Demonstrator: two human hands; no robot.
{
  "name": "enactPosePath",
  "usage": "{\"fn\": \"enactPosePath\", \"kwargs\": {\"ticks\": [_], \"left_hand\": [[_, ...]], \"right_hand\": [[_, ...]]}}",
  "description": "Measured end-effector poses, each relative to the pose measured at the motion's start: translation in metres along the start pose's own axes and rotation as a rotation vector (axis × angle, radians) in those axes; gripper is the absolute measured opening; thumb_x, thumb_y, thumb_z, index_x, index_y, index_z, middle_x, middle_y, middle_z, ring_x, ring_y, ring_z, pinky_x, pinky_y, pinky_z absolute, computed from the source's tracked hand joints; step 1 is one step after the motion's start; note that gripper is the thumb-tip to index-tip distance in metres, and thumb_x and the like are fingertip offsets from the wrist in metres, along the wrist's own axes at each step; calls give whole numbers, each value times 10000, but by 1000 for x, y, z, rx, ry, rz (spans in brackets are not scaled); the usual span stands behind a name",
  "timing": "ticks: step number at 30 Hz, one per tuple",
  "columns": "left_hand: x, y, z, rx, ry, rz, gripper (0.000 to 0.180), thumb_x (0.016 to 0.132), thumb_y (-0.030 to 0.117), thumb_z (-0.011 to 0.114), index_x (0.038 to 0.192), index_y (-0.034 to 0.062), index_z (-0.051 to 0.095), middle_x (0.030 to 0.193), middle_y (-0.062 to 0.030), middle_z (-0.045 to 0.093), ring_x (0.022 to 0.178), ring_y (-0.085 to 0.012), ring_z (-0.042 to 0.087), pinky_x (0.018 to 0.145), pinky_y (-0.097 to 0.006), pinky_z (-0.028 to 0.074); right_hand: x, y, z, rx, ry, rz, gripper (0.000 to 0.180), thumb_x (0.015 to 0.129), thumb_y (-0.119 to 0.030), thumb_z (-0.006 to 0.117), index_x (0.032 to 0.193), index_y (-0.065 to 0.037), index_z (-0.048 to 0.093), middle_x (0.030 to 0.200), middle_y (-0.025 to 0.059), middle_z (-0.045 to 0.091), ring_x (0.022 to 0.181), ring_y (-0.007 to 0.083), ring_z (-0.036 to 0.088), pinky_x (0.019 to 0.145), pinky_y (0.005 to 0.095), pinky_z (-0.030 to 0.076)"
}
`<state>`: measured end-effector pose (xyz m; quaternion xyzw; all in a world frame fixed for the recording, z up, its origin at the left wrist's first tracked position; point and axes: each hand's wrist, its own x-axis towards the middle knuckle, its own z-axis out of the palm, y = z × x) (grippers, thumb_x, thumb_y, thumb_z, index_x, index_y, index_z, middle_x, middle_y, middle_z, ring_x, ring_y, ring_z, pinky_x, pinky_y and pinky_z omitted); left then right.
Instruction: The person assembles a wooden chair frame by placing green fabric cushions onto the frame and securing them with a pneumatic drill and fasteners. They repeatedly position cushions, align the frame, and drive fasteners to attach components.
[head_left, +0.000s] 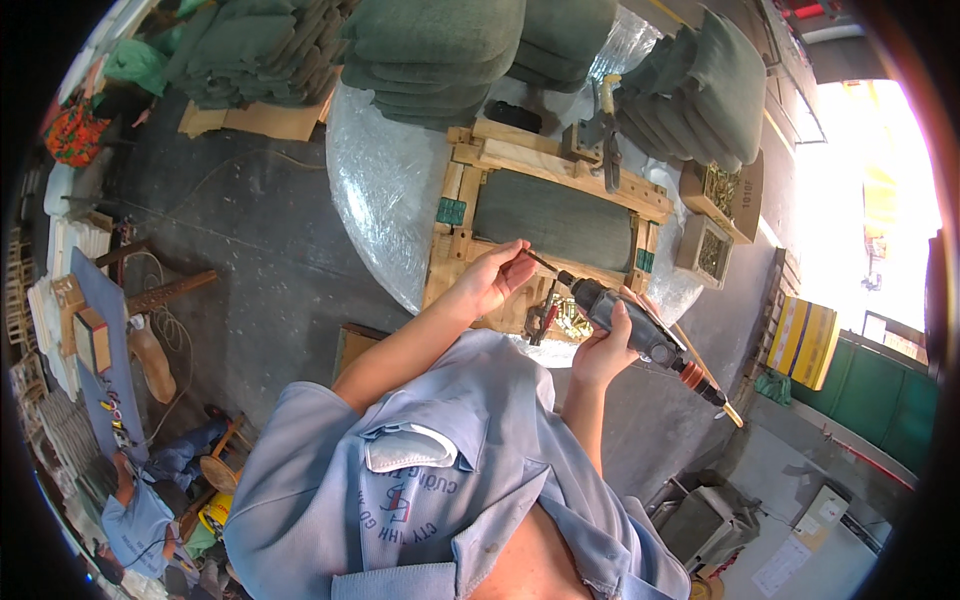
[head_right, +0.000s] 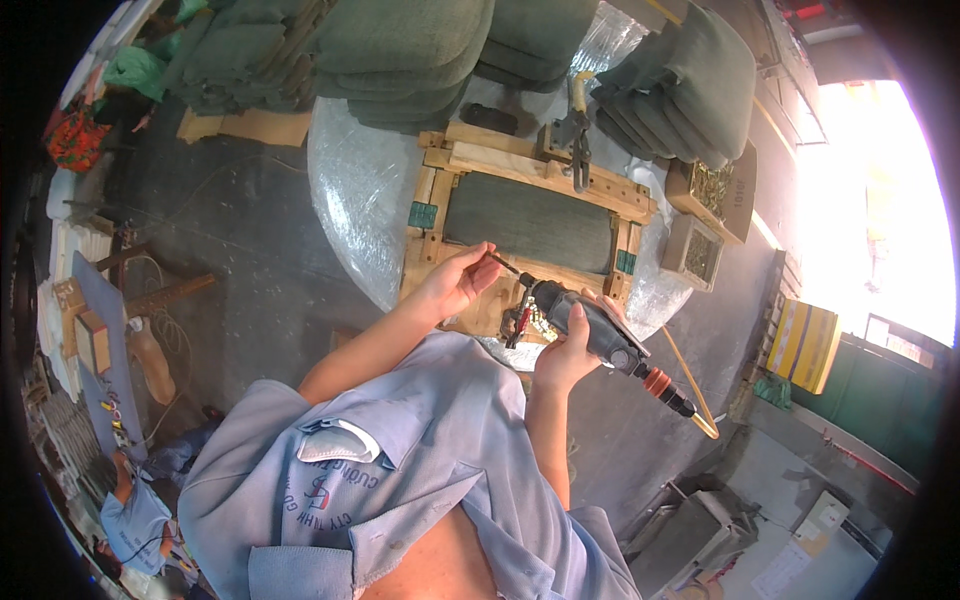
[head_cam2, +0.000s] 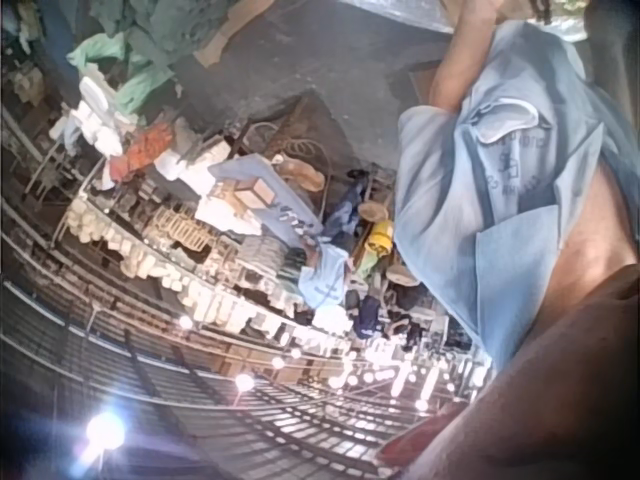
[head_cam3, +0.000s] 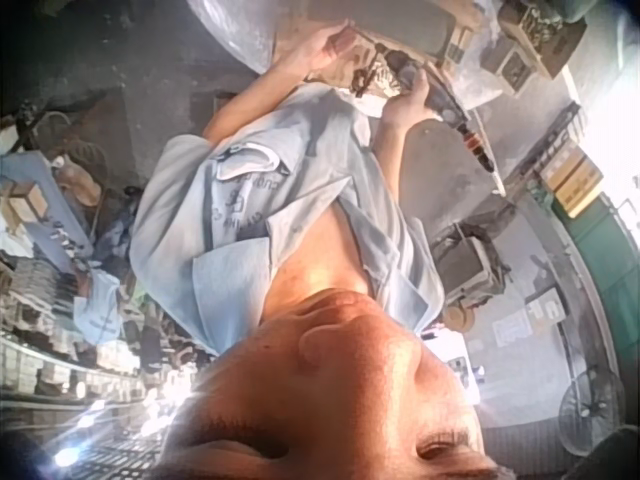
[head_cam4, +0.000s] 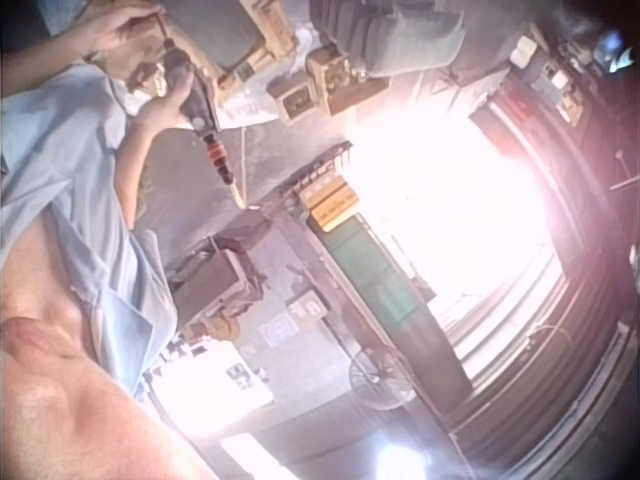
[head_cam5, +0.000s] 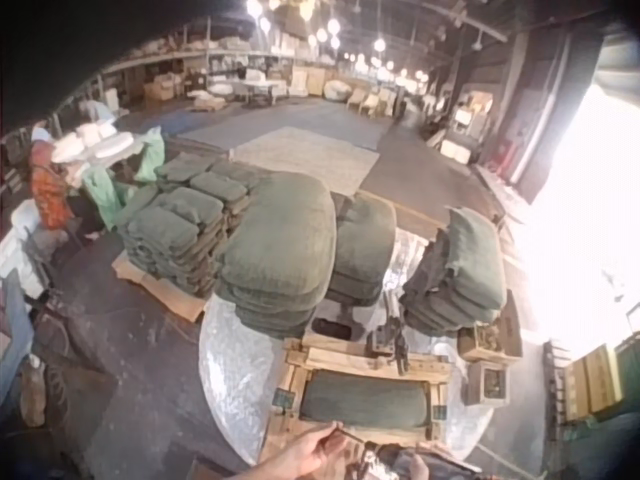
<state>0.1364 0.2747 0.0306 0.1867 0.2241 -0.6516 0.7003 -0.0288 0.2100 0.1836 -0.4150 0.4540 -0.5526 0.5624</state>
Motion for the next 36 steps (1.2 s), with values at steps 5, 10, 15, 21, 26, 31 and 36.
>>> {"fn": "enactPosePath", "kwargs": {"ticks": [5, 10, 15, 21, 26, 31, 36], "left_hand": [[5, 2, 5, -62, 22, 1, 182, 1114, 184, 639, 1170, 18, 688, 1077, -127, 768, 989, -229, 798, 907, -348, 691], [11, 5, 1, -100, -37, 26, 173, 1109, 182, 648, 1153, 21, 695, 1129, -113, 761, 1055, -231, 777, 941, -333, 684], [19, 3, 20, -234, -4, 117, 173, 1113, 192, 642, 1139, 31, 699, 1160, -108, 769, 1099, -234, 770, 938, -326, 688], [25, 4, 25, -267, 13, 204, 181, 1122, 217, 629, 1124, 52, 703, 1128, -88, 774, 1066, -209, 771, 926, -343, 686], [15, 20, 11, 307, 237, 226, 248, 1113, 295, 655, 1115, 57, 723, 959, -55, 769, 837, -140, 754, 726, -292, 639], [3, 66, 9, 849, 390, 617, 295, 1098, 321, 669, 1118, 53, 790, 804, -46, 733, 637, -149, 680, 598, -310, 524], [15, 97, 11, 1989, 472, 786, 425, 1050, 144, 587, 1471, 146, 648, 974, -173, 787, 824, -334, 775, 715, -464, 604]], "right_hand": [[5, 3, 8, -14, 2, 7, 463, 917, 18, 682, 1355, -49, 546, 1260, 147, 640, 1208, 244, 630, 1092, 427, 525], [8, 10, 16, -10, 10, -7, 460, 926, 15, 681, 1360, -42, 537, 1266, 156, 631, 1211, 258, 635, 1097, 436, 534], [4, 13, 34, 30, -77, 34, 473, 942, 6, 666, 1379, -45, 491, 1300, 184, 620, 1230, 361, 676, 1104, 484, 557], [12, 30, 45, -30, -173, -52, 475, 990, -18, 636, 1429, -19, 452, 1349, 212, 596, 1210, 478, 690, 920, 547, 692], [24, 34, 62, -34, -177, 33, 491, 977, 5, 646, 1427, -50, 455, 1357, 208, 593, 1234, 443, 679, 1010, 531, 636], [47, 44, 82, -67, -219, 85, 585, 962, 24, 682, 1488, -76, 447, 1382, 208, 589, 1230, 409, 686, 1050, 522, 612], [65, 64, 106, -182, -297, -6, 587, 932, 10, 762, 1455, -70, 506, 1312, 172, 659, 1223, 292, 694, 1022, 425, 599]]}}
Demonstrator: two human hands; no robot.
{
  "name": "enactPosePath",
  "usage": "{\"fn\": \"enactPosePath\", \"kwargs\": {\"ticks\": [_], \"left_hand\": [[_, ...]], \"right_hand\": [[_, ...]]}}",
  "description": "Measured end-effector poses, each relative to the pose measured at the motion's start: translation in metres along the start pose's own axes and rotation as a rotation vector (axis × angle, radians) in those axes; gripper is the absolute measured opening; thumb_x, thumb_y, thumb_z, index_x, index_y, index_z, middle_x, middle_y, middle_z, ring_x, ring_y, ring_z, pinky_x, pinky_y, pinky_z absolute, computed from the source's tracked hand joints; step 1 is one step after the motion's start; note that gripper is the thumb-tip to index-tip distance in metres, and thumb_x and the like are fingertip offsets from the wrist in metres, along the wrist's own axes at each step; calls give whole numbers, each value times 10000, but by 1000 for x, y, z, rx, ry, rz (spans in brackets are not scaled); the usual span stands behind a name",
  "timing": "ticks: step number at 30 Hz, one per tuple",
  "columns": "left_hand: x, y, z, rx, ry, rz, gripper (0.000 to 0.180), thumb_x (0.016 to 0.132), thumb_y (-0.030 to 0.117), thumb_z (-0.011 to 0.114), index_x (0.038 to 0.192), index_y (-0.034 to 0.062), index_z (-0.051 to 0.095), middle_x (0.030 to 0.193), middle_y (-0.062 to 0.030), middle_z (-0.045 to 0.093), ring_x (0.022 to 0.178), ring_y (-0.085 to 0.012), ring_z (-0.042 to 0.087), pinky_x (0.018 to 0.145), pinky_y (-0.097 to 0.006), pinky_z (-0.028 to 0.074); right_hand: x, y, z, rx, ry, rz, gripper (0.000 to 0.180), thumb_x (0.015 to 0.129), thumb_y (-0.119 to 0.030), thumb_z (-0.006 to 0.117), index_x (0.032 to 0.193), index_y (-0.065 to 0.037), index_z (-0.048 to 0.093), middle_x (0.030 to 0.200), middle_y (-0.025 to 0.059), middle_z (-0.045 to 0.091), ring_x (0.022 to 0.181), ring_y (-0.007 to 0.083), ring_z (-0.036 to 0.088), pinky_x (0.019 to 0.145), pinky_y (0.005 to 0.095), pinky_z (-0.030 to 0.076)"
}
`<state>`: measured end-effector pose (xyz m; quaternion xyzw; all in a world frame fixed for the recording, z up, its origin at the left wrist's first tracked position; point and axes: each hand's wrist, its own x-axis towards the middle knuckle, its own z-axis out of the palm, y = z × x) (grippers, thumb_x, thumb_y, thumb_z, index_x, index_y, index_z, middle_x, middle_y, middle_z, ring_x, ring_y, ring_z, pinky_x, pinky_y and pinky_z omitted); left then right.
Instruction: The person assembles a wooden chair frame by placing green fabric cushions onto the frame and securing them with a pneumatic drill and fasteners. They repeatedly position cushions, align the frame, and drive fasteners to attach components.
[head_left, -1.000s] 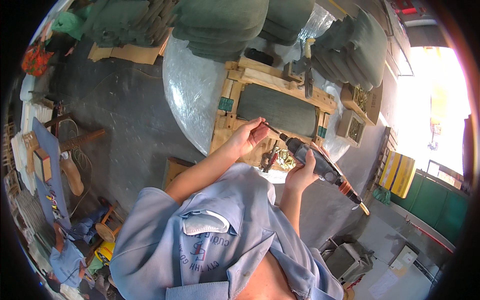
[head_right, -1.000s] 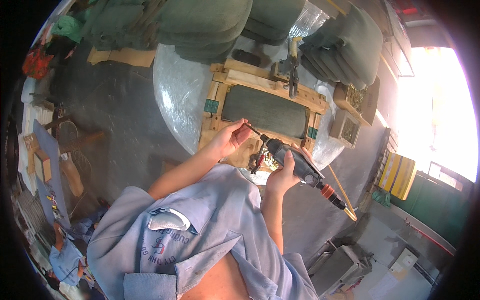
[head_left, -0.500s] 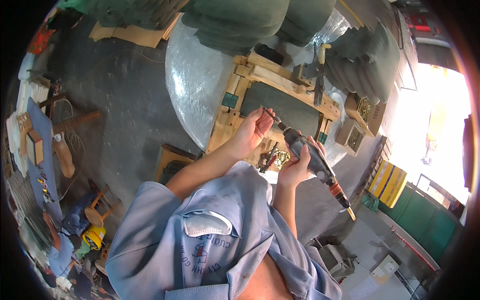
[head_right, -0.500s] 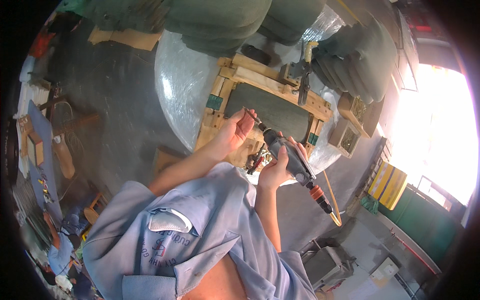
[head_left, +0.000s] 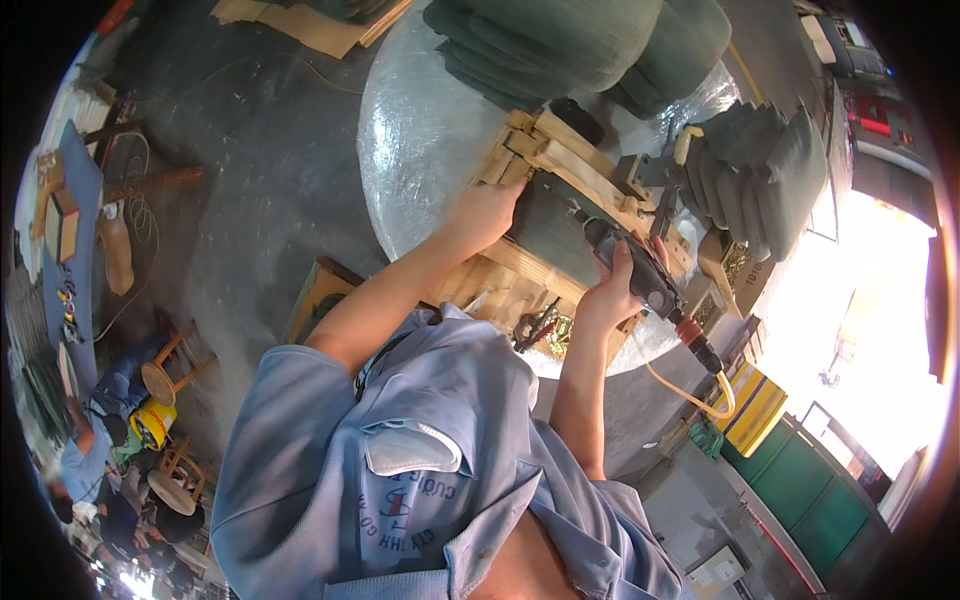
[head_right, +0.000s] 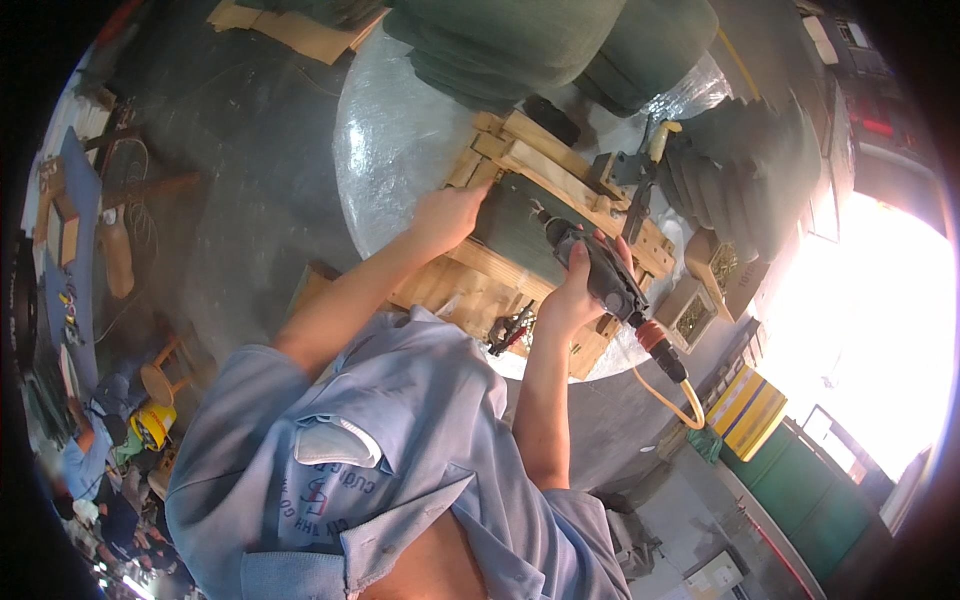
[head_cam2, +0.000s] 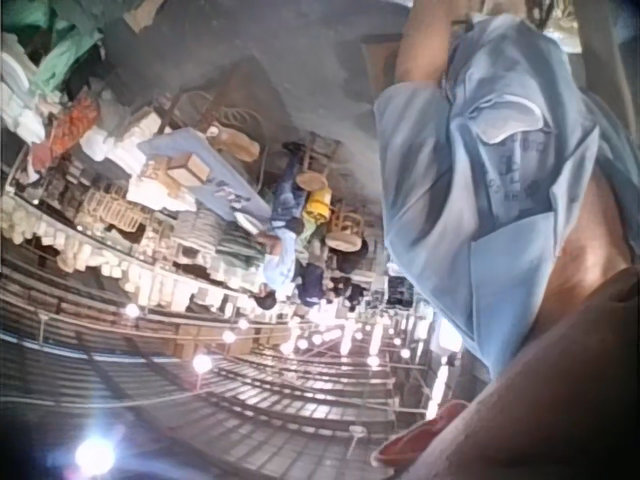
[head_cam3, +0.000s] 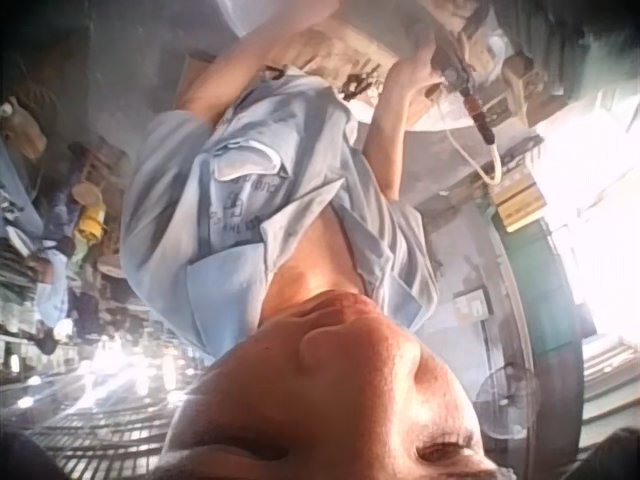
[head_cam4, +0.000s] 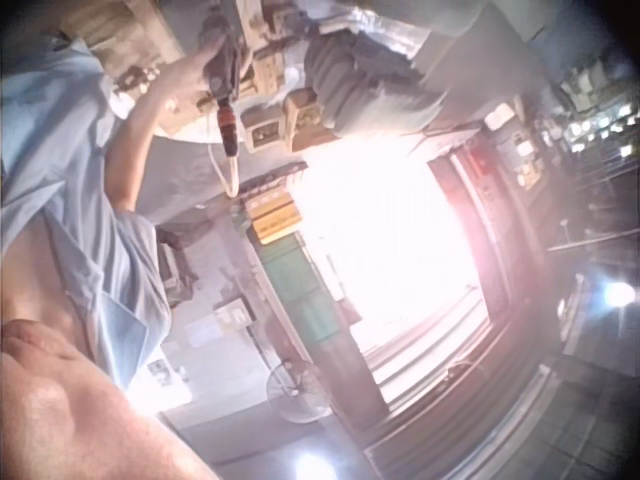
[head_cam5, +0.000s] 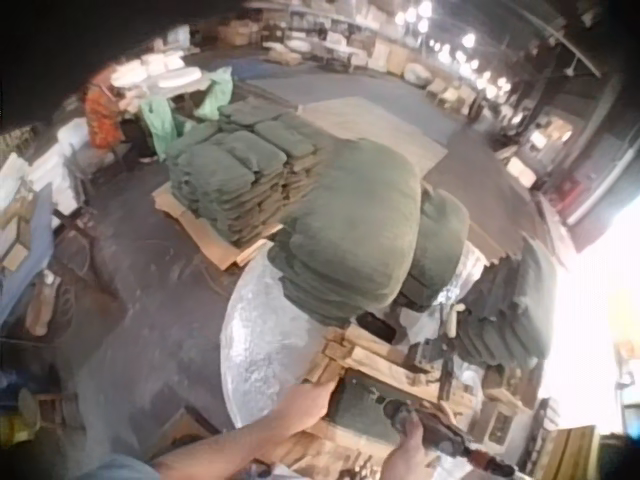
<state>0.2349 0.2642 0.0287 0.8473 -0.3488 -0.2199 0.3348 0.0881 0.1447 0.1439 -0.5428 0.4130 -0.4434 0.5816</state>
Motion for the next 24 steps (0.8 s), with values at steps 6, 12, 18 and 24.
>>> {"fn": "enactPosePath", "kwargs": {"ticks": [6, 12, 18, 24], "left_hand": [[20, 12, -17, 418, -318, 150, 617, 1002, 78, 552, 1610, 18, 466, 922, -134, 787, 824, -312, 784, 661, -439, 621], [32, 0, -1, 497, -260, 234, 596, 985, 101, 586, 1555, -56, 513, 862, -95, 791, 784, -286, 788, 635, -415, 623], [36, 10, 4, 596, -297, 261, 586, 960, 96, 610, 1522, -60, 560, 832, -85, 798, 734, -247, 791, 589, -377, 607], [34, -1, 9, 538, -193, 308, 502, 939, 108, 626, 1410, -65, 640, 785, -91, 787, 695, -246, 785, 583, -385, 609]], "right_hand": [[10, 10, 25, -96, -90, -47, 562, 911, 40, 786, 1404, -13, 522, 1300, 175, 640, 1233, 271, 673, 1102, 406, 541], [14, 25, 32, -176, -137, -130, 532, 912, -23, 800, 1388, -47, 563, 1285, 153, 679, 1189, 239, 694, 912, 340, 602], [18, 33, 39, -222, -146, -169, 512, 912, -33, 801, 1374, -56, 583, 1288, 146, 683, 1189, 224, 694, 864, 307, 623], [22, 31, 42, -217, -130, -128, 505, 882, 13, 815, 1335, -5, 592, 1226, 157, 684, 1144, 235, 699, 985, 358, 584]]}}
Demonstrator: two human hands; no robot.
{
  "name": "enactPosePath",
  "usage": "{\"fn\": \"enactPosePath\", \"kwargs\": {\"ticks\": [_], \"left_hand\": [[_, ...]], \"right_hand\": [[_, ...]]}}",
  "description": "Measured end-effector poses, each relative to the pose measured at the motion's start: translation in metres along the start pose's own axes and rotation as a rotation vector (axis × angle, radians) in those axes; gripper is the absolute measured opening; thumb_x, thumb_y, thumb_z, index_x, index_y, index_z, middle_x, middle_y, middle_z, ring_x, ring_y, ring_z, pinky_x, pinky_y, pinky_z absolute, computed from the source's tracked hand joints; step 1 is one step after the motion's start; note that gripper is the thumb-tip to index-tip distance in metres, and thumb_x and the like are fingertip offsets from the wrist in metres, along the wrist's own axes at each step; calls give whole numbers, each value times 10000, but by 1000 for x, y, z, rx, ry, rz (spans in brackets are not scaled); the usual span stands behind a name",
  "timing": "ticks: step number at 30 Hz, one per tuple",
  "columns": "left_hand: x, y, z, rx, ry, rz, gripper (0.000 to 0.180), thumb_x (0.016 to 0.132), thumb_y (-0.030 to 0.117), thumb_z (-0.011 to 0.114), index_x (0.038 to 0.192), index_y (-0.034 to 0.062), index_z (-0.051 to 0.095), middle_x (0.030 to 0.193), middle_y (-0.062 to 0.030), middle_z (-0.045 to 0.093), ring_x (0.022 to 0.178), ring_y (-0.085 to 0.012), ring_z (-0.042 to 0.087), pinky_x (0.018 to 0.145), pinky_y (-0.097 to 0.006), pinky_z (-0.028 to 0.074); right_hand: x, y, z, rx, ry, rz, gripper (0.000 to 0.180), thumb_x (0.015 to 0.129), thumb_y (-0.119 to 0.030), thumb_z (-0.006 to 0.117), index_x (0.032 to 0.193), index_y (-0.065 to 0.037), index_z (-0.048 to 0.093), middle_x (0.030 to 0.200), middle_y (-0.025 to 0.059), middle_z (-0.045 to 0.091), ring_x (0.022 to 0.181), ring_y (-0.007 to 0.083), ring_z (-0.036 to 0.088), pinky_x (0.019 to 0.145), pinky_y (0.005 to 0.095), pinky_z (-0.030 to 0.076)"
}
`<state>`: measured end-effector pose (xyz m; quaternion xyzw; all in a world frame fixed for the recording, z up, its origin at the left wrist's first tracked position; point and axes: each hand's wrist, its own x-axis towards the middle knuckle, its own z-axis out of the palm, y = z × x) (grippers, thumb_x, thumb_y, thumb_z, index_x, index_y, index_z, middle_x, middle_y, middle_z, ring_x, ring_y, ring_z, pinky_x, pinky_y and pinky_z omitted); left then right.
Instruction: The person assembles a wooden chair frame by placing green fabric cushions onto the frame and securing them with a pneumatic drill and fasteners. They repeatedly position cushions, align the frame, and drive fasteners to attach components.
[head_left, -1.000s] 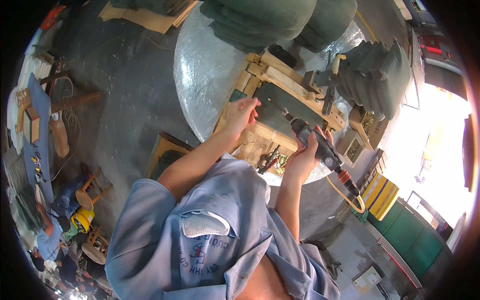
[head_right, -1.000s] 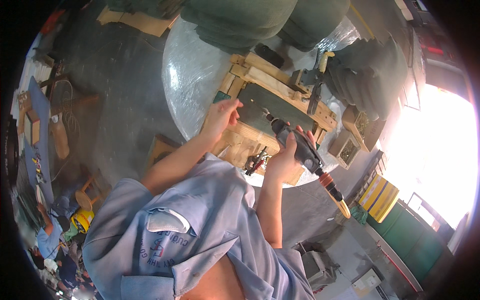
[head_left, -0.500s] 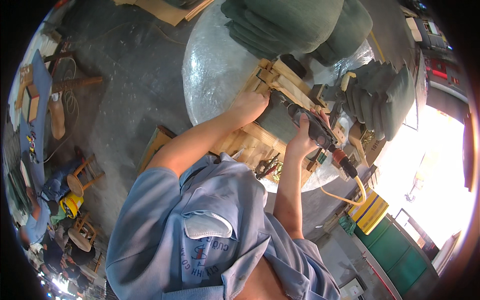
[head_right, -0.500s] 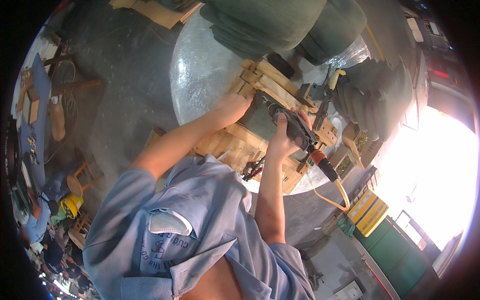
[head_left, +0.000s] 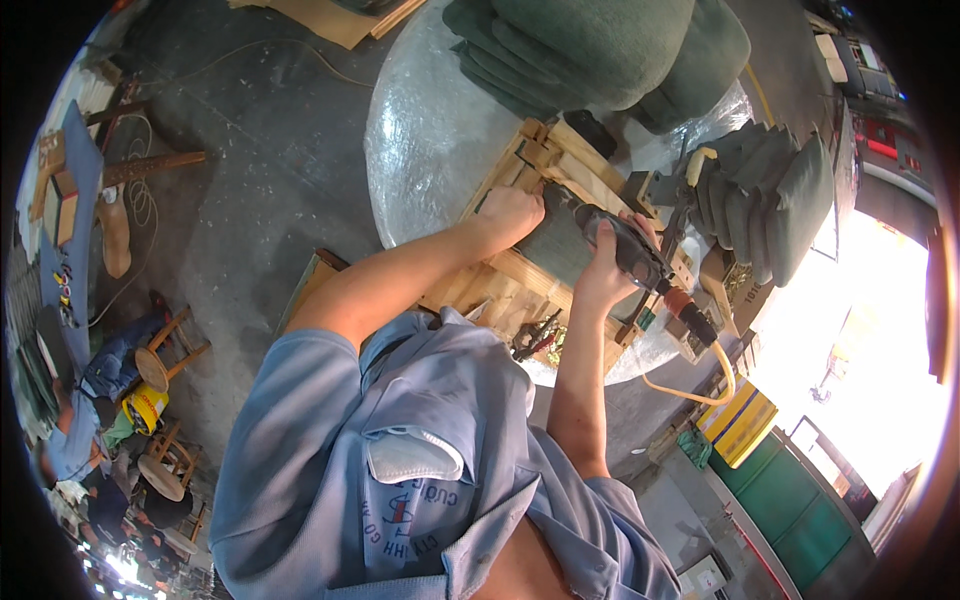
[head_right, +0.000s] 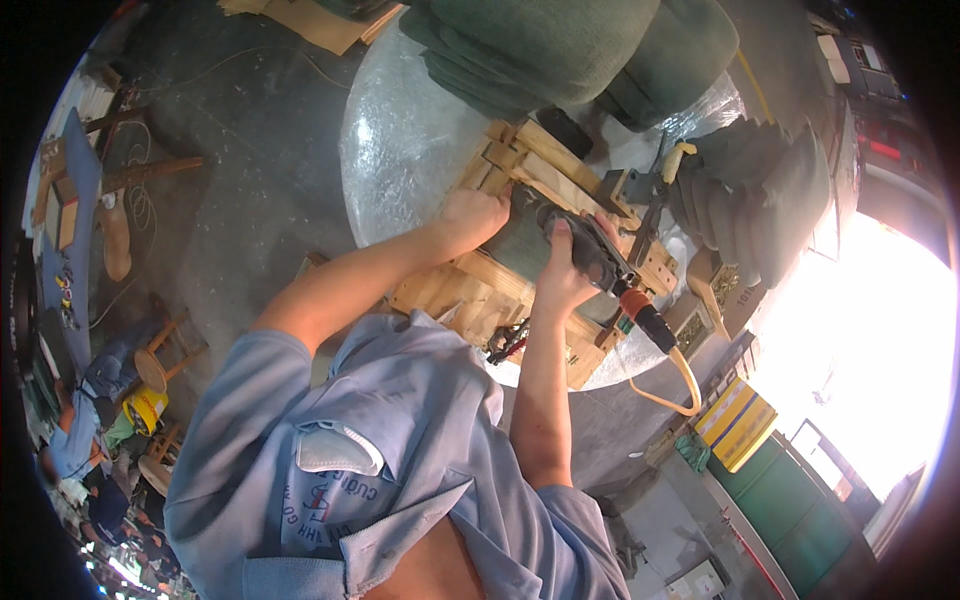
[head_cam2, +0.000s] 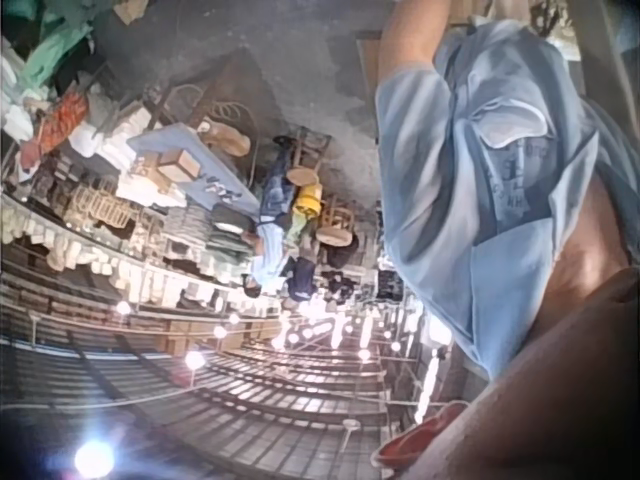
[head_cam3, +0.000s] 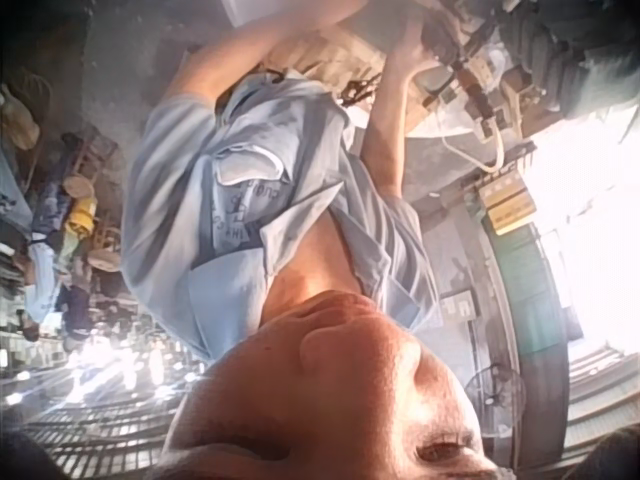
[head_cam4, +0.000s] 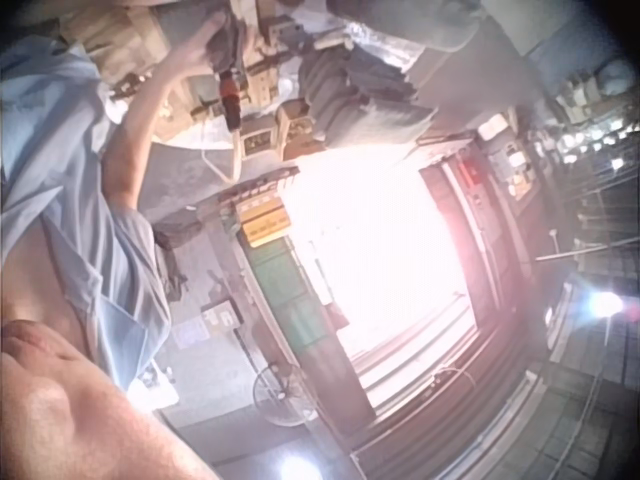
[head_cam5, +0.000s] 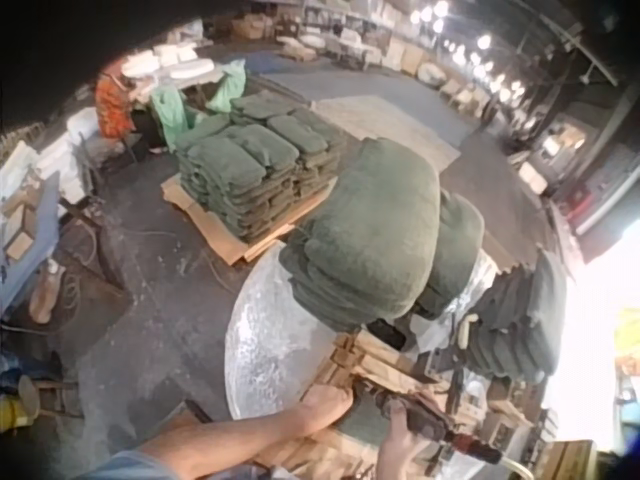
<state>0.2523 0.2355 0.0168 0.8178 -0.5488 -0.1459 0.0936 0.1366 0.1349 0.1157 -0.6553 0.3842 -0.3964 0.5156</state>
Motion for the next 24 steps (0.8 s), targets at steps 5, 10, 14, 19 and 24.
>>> {"fn": "enactPosePath", "kwargs": {"ticks": [5, 10, 14, 19, 24], "left_hand": [[-5, 0, -5, -22, -2, 32, 360, 935, 108, 625, 1247, -57, 700, 806, -99, 787, 719, -267, 791, 597, -408, 620], [-6, -2, -2, -36, -64, 14, 631, 917, 85, 644, 1506, -120, 547, 806, -121, 789, 713, -254, 787, 578, -387, 612], [-11, -6, 11, -8, 38, 45, 554, 912, 88, 651, 1424, -118, 608, 823, -123, 791, 730, -255, 791, 583, -390, 618], [-9, -2, -5, -39, -3, 40, 496, 917, 97, 644, 1372, -100, 643, 844, -123, 794, 749, -265, 793, 601, -401, 621], [-11, -4, -2, -53, 67, 77, 394, 932, 101, 639, 1275, -87, 690, 810, -113, 785, 722, -261, 786, 559, -412, 605]], "right_hand": [[8, -5, -1, 44, 3, 38, 497, 864, 23, 825, 1312, 26, 608, 1215, 172, 685, 1126, 239, 700, 1040, 378, 564], [21, -6, 6, 33, 5, 48, 506, 862, 7, 835, 1312, 39, 604, 1229, 179, 689, 1123, 241, 705, 1031, 374, 572], [27, -5, 11, 6, -55, 0, 519, 866, -10, 843, 1325, 18, 601, 1221, 156, 699, 1099, 225, 710, 948, 353, 597], [22, 1, 6, -34, -81, -57, 524, 869, 17, 830, 1340, -18, 603, 1225, 135, 700, 1115, 213, 704, 936, 340, 607], [5, -7, 8, -41, -49, -105, 502, 859, 36, 834, 1307, 6, 608, 1190, 145, 681, 1088, 220, 707, 983, 355, 594]]}}
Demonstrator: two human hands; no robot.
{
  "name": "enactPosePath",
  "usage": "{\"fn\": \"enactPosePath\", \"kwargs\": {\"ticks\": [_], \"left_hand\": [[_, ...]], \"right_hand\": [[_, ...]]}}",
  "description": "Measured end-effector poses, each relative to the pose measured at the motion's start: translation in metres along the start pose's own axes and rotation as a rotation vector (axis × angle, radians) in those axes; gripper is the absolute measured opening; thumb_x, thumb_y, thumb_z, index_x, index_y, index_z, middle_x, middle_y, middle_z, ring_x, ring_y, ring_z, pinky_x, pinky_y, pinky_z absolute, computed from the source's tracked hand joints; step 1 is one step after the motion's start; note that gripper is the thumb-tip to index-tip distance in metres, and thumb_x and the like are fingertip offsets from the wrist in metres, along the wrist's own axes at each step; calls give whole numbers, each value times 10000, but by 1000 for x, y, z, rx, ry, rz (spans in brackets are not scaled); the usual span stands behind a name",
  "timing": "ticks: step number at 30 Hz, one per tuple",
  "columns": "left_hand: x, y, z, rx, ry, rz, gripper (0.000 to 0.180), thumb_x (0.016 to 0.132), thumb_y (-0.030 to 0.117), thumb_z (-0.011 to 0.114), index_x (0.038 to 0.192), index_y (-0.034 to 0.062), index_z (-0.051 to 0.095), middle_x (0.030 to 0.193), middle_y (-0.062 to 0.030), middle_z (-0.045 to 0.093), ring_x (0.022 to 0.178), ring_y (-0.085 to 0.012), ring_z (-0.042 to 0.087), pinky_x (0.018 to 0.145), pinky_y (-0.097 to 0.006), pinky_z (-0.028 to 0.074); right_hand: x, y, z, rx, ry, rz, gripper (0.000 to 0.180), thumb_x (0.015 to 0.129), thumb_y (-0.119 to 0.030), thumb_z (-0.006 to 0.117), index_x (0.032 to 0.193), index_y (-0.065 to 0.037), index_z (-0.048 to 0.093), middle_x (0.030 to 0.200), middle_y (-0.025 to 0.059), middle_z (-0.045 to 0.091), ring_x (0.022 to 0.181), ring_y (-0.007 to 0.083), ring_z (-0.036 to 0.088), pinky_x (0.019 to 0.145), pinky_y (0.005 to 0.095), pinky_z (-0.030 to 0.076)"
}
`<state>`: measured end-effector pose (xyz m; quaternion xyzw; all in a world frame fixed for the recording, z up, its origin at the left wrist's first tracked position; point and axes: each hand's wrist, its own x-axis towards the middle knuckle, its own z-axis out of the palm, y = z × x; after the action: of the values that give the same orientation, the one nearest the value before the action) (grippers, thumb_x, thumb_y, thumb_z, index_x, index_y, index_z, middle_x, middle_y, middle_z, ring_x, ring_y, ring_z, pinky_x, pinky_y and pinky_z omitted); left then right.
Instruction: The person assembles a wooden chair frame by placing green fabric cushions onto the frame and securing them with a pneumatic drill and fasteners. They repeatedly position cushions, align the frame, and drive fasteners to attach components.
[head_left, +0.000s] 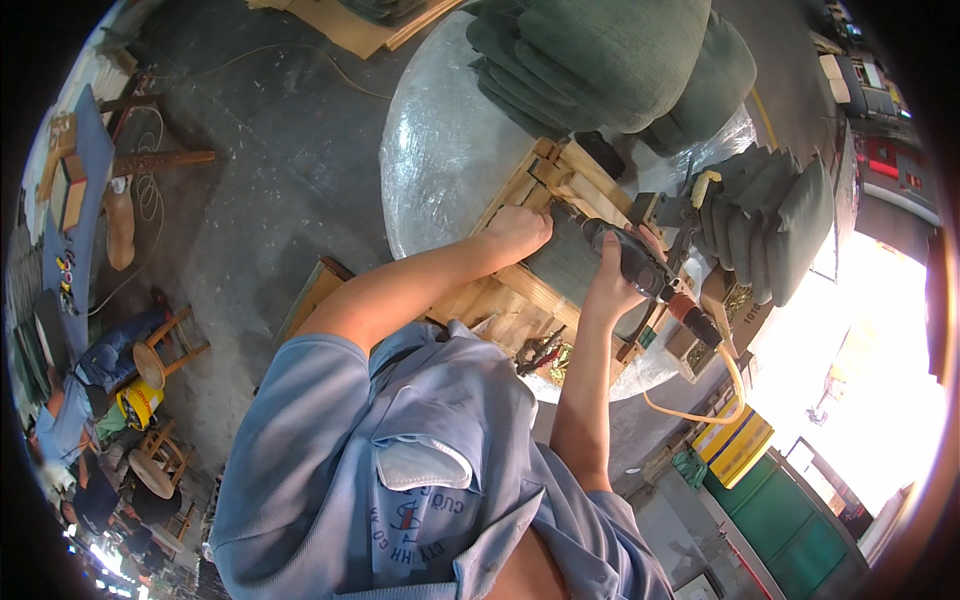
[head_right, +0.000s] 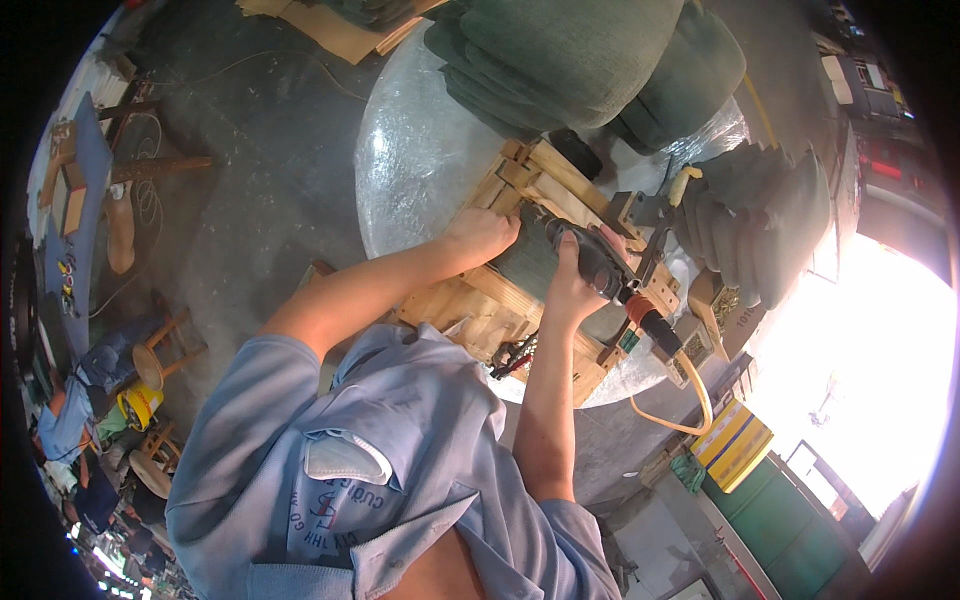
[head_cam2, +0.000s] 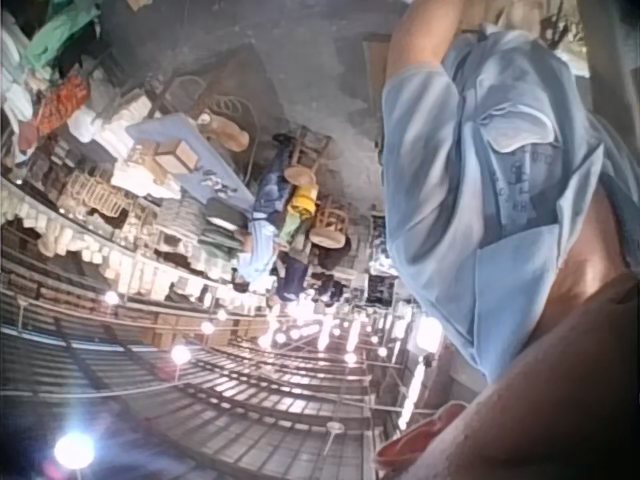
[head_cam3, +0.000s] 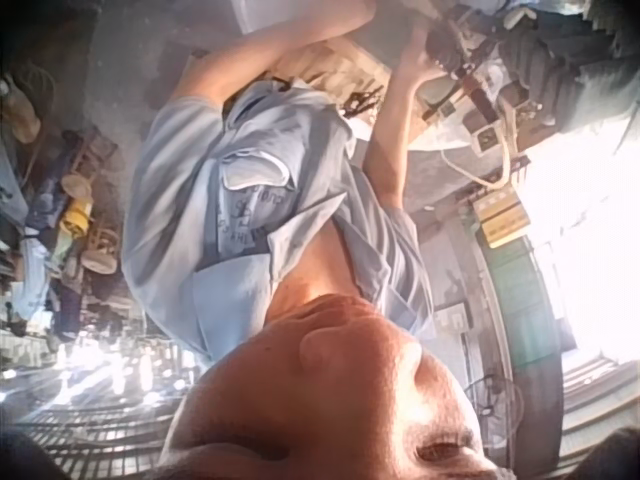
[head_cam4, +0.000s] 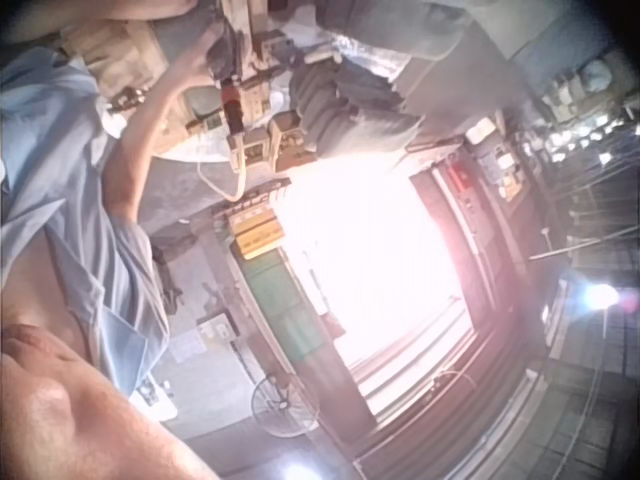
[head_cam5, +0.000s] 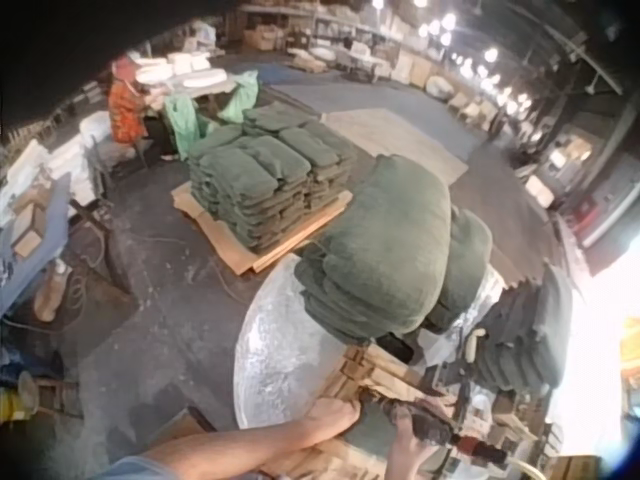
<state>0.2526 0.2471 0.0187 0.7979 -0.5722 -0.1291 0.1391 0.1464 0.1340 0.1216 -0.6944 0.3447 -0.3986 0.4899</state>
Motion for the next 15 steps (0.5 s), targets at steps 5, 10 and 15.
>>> {"fn": "enactPosePath", "kwargs": {"ticks": [5, 10, 15], "left_hand": [[4, 2, -4, -12, -101, -56, 378, 945, 101, 632, 1286, -53, 685, 887, -119, 811, 809, -278, 806, 647, -409, 632], [4, 3, -8, -16, -115, -61, 352, 946, 106, 641, 1262, -40, 695, 899, -118, 815, 816, -280, 809, 650, -410, 635], [8, 2, -7, -24, -160, -52, 321, 948, 105, 641, 1234, -25, 704, 899, -117, 815, 820, -280, 810, 647, -408, 637]], "right_hand": [[-3, -6, 2, 68, 22, 55, 490, 866, 42, 826, 1303, 1, 607, 1188, 145, 677, 1061, 218, 712, 965, 348, 602], [-3, -3, 4, 100, 25, 42, 490, 869, 37, 825, 1306, 4, 606, 1181, 140, 675, 1054, 220, 712, 969, 352, 598], [-3, 2, 2, 79, 21, 26, 480, 870, 33, 824, 1298, 19, 607, 1170, 134, 673, 1050, 224, 706, 980, 364, 588]]}}
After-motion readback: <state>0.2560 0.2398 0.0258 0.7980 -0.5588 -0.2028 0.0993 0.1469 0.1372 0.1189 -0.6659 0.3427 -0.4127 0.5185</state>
